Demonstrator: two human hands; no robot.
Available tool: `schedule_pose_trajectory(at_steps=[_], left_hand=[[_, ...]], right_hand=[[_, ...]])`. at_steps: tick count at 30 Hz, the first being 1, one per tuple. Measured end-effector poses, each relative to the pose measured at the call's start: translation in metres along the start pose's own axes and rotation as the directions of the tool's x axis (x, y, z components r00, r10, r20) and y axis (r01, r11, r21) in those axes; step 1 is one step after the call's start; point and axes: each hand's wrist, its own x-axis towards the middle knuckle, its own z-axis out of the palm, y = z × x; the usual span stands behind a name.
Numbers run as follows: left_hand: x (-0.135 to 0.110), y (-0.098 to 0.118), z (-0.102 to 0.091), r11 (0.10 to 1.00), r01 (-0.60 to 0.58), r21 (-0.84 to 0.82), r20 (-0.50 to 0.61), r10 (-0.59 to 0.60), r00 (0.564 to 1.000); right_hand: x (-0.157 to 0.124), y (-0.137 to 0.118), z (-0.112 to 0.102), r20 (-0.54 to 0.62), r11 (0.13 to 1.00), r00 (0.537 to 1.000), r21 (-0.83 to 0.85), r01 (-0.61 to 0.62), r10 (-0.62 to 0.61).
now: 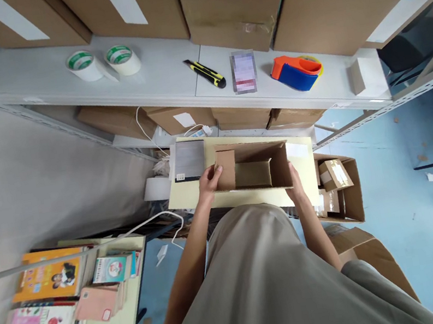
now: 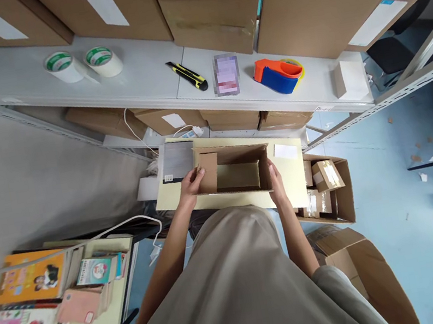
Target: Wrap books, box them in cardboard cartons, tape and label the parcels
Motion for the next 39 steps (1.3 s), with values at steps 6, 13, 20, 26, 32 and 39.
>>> schedule_pose_trajectory(at_steps=[6,13,20,26,32,39], left_hand=[[0.005,-0.005,0.008,0.997,-0.034,0.063,-0.025,0.036,0.999],[-0.014,0.018,-0.020,0.964,-0.235,0.127,0.101,0.223,0.970],[-0.043,0.044,-0.064,0.924,-0.234,0.302,0.538,0.037,0.842],[-0.033,0.045,-0.029,0.809,-0.438,0.393,0.418,0.267,0.868],[-0.009,0.040,-0.011,0.767,-0.414,0.490,0.301,0.297,0.906],[0.000,0.073,-0.001,0.682,-0.593,0.428,0.419,0.432,0.799]], right_hand=[[0.008,0.007,0.004,-0.028,0.986,0.992,0.119,-0.116,0.120],[0.017,0.013,-0.005,-0.163,0.999,0.986,0.024,-0.035,0.039],[0.016,0.000,-0.031,-0.077,0.975,0.991,-0.203,0.088,-0.105],[0.002,-0.012,-0.060,0.124,0.999,0.992,-0.047,0.008,-0.002],[0.001,-0.010,-0.054,-0.003,0.974,0.998,-0.217,0.068,-0.070],[0.013,-0.012,-0.059,0.047,0.982,0.997,-0.179,0.064,-0.057]])
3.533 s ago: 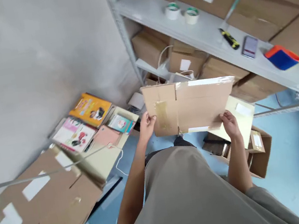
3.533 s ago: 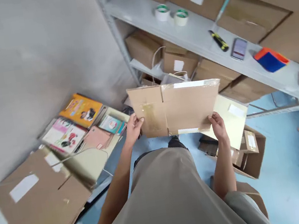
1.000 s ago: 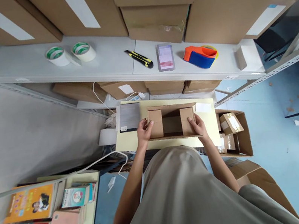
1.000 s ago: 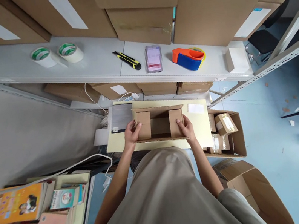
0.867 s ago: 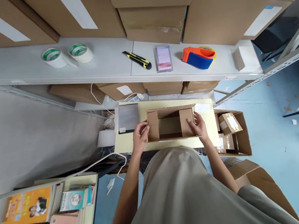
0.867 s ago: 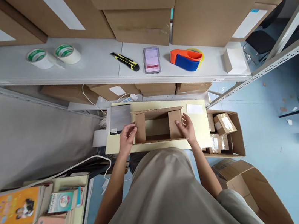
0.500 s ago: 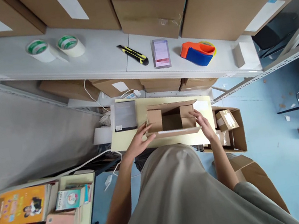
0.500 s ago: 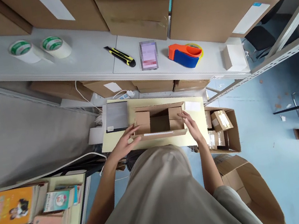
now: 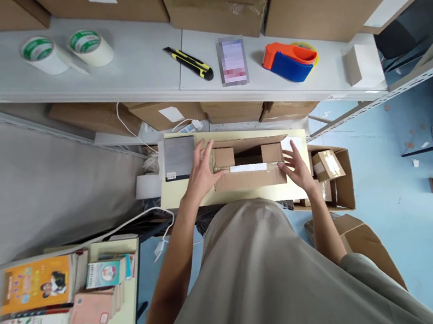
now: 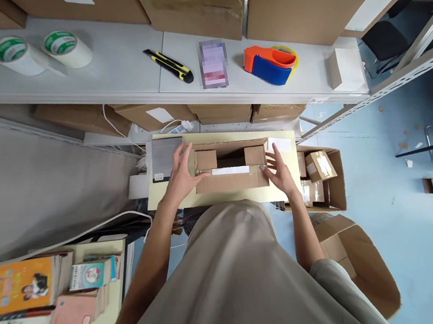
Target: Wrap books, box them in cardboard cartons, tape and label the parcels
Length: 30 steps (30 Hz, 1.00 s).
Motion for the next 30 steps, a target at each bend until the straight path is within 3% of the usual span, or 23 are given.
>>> schedule_pose_trajectory(at_steps=[8,12,20,26,30], left_hand=[[-0.004,0.000,0.006,0.999,0.004,0.054,0.091,-0.009,0.996],[-0.010,-0.007,0.013,0.996,0.032,0.088,0.044,-0.036,0.998],[-0.007,-0.018,0.015,0.996,-0.006,0.092,0.023,0.004,1.000],[-0.009,-0.027,0.025,0.999,0.039,0.027,-0.038,-0.038,0.999],[-0.011,-0.033,0.034,0.983,0.139,-0.118,-0.103,-0.151,0.983]], right_hand=[[0.015,-0.011,-0.006,0.032,0.978,0.991,-0.161,0.133,-0.130],[0.017,-0.015,-0.007,0.052,0.980,0.994,-0.171,0.104,-0.097],[0.010,-0.015,0.012,-0.108,0.991,0.992,-0.126,0.045,-0.059],[0.008,-0.003,0.029,-0.189,0.998,0.981,-0.050,-0.048,0.037],[0.010,0.003,0.030,-0.185,0.997,0.982,-0.057,-0.043,0.032]])
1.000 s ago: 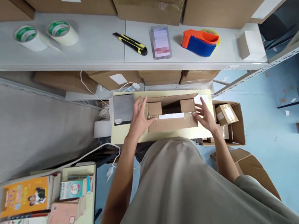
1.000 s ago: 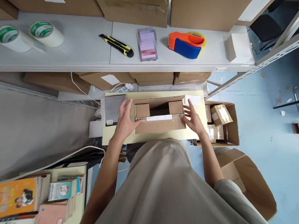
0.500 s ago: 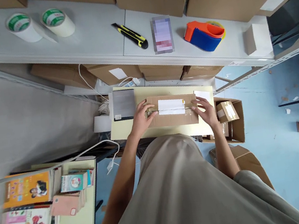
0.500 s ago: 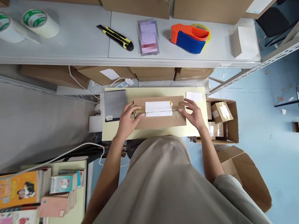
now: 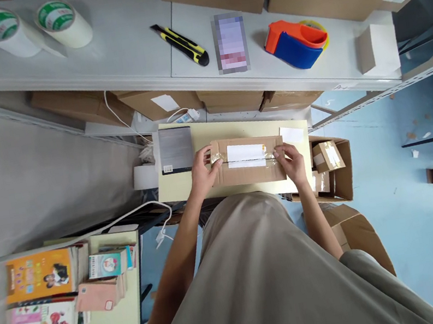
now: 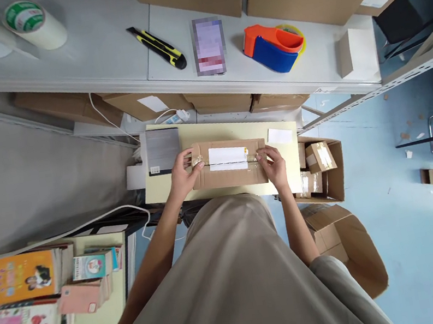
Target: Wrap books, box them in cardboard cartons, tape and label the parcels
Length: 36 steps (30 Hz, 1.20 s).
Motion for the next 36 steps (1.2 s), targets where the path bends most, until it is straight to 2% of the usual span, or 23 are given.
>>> schedule_pose_trajectory(at_steps=[3,7,12,15,18,26,30,33,36], left_hand=[[-0.001,-0.007,0.006,0.990,0.076,-0.118,-0.029,-0.080,0.996],[-0.002,-0.011,0.010,0.979,0.102,-0.179,-0.045,-0.112,0.993],[0.001,-0.002,-0.004,0.974,0.112,-0.197,-0.093,-0.132,0.987],[0.004,0.008,-0.015,0.976,0.085,-0.202,-0.105,-0.108,0.989],[0.007,0.009,-0.016,0.976,0.066,-0.205,-0.115,-0.091,0.989],[0.005,-0.022,0.009,0.973,0.112,-0.204,-0.100,-0.135,0.986],[0.004,-0.026,0.013,0.971,0.108,-0.212,-0.106,-0.133,0.985],[0.004,-0.022,0.008,0.981,0.094,-0.170,-0.101,-0.112,0.989],[0.009,-0.005,-0.002,1.000,-0.013,-0.023,-0.139,0.010,0.990]], right_hand=[[0.000,0.004,0.000,-0.011,1.000,1.000,0.009,-0.007,0.007],[-0.003,0.005,0.004,-0.045,0.999,0.999,0.049,-0.022,0.024],[-0.007,-0.016,0.007,-0.042,0.994,0.999,0.110,-0.013,0.018],[-0.007,-0.033,0.002,-0.042,0.996,0.999,0.088,0.017,-0.013],[-0.005,-0.040,-0.001,-0.058,0.998,0.997,0.039,0.050,-0.048],[0.007,-0.012,0.008,-0.015,0.999,1.000,0.047,0.021,-0.020],[0.008,-0.006,0.010,-0.012,0.999,0.999,0.029,0.034,-0.033],[0.006,-0.009,0.010,0.007,1.000,1.000,0.011,0.020,-0.020],[0.003,-0.022,0.005,0.018,0.997,0.997,-0.035,0.072,-0.071]])
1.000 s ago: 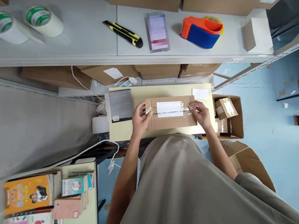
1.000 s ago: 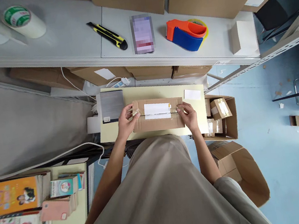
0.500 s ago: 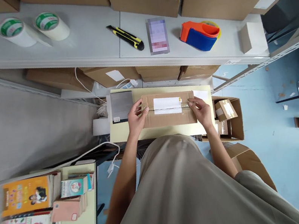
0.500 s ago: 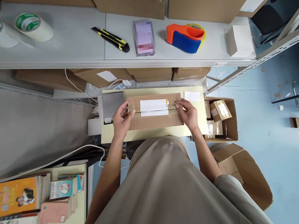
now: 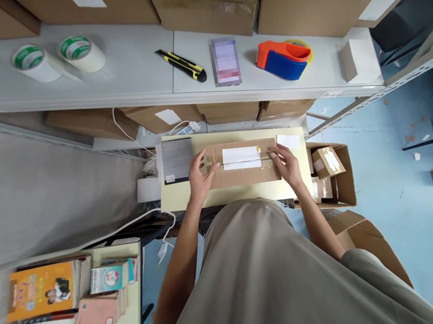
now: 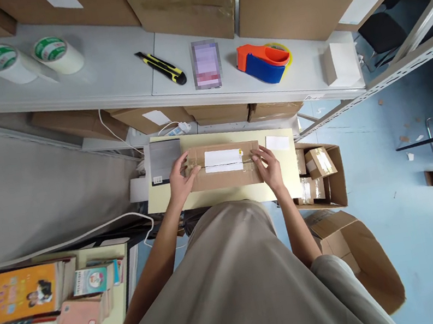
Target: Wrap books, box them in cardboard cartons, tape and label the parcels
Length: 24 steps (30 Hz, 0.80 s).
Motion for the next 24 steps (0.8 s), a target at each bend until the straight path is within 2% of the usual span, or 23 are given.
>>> schedule_pose_trajectory(at_steps=[3,6,9,11,13,16,19,22,24], left_hand=[[0.024,0.035,-0.003,0.980,-0.176,0.094,-0.031,0.180,0.983],[0.067,0.085,0.013,0.939,-0.334,0.083,-0.002,0.335,0.942],[0.117,0.136,0.048,0.877,-0.480,0.030,0.038,0.479,0.877],[0.146,0.164,0.076,0.829,-0.558,-0.013,0.064,0.558,0.827],[0.166,0.185,0.103,0.805,-0.591,-0.052,0.096,0.593,0.799],[0.178,0.200,0.131,0.799,-0.594,-0.087,0.133,0.601,0.788],[0.171,0.200,0.140,0.811,-0.577,-0.099,0.166,0.585,0.794],[0.148,0.189,0.128,0.849,-0.510,-0.138,0.163,0.527,0.834],[0.122,0.177,0.112,0.887,-0.417,-0.200,0.150,0.448,0.881]], right_hand=[[0.015,-0.025,-0.019,-0.031,0.986,0.990,-0.101,0.135,-0.139],[0.059,-0.060,-0.047,-0.064,0.930,0.945,-0.211,0.300,-0.320],[0.129,-0.093,-0.070,-0.044,0.839,0.892,-0.363,0.405,-0.450],[0.180,-0.109,-0.075,-0.005,0.788,0.893,-0.473,0.394,-0.449],[0.225,-0.118,-0.072,0.034,0.745,0.918,-0.573,0.342,-0.395],[0.271,-0.124,-0.060,0.073,0.696,0.958,-0.672,0.252,-0.277],[0.287,-0.128,-0.055,0.084,0.673,0.978,-0.714,0.192,-0.191],[0.271,-0.128,-0.057,0.044,0.725,0.981,-0.668,0.170,-0.190],[0.242,-0.125,-0.057,0.029,0.809,0.968,-0.544,0.225,-0.250]])
